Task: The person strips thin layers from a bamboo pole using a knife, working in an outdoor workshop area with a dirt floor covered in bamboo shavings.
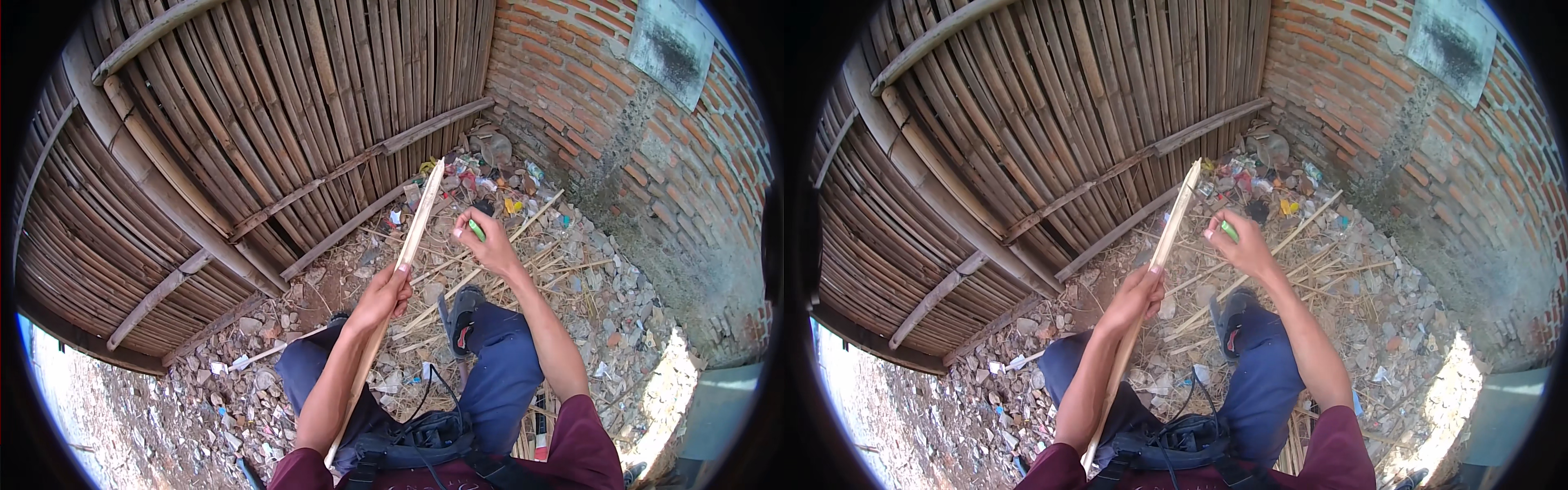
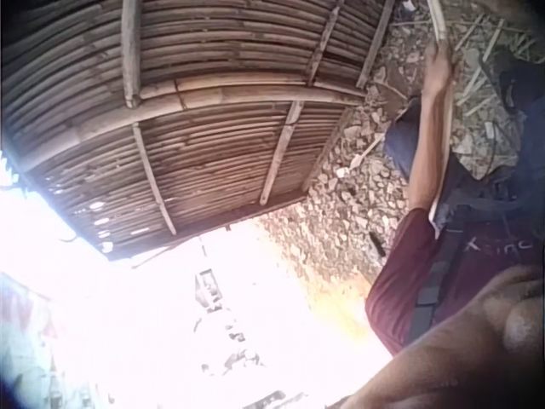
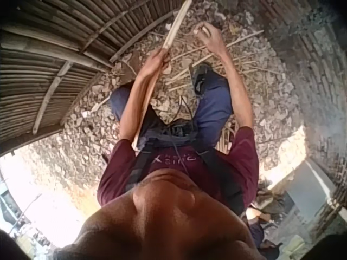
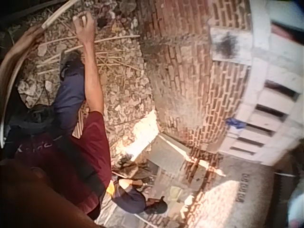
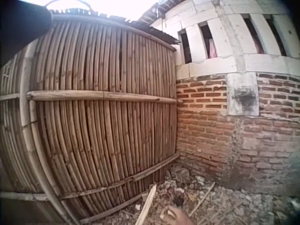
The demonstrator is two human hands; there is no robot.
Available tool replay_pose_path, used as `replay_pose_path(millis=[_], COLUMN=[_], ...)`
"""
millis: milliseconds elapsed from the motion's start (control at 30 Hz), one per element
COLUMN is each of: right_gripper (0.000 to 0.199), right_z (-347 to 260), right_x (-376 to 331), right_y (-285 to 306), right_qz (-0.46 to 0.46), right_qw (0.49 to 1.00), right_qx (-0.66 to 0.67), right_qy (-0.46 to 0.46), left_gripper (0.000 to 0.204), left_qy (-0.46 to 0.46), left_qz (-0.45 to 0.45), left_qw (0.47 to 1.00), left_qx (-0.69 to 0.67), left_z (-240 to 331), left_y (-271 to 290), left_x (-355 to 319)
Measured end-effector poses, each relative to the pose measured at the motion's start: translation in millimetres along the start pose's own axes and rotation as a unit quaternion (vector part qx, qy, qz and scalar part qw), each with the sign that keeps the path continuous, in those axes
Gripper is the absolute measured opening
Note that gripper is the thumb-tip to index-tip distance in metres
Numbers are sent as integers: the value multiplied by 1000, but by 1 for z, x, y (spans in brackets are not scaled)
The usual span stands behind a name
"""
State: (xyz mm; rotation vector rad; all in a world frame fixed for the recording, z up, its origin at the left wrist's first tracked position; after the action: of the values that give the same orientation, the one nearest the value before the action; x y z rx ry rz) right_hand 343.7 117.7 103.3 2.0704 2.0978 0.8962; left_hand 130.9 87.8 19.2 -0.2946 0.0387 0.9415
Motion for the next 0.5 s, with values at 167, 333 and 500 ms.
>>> replay_pose_path(millis=[167, 333, 500], right_gripper=[34, 39, 37], right_z=[-28, -39, -37], right_x=[-9, -13, -11], right_y=[-21, -38, -39], right_qz=[-76, -107, -108], right_qw=[993, 979, 975], right_qx=[-86, -167, -189], right_qy=[2, 39, 40], left_gripper=[33, 32, 33], left_qy=[33, 60, 58], left_qz=[-1, -68, -76], left_qw=[999, 987, 987], left_qx=[-33, -136, -130], left_z=[5, 11, 10], left_y=[-4, -18, -19], left_x=[-5, -11, -13])
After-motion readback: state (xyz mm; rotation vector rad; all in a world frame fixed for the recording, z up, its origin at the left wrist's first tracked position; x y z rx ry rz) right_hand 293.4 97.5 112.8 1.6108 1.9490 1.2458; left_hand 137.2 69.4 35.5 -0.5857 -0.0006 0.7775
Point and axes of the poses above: each hand's wrist, its own x-axis towards the middle knuckle, its own y-axis out of the back of the hand, z = x × y, the point moved 10 cm from there along x, towards the middle knuckle, and after that the axes turned 4 degrees about -z, right-handed, at the moved point
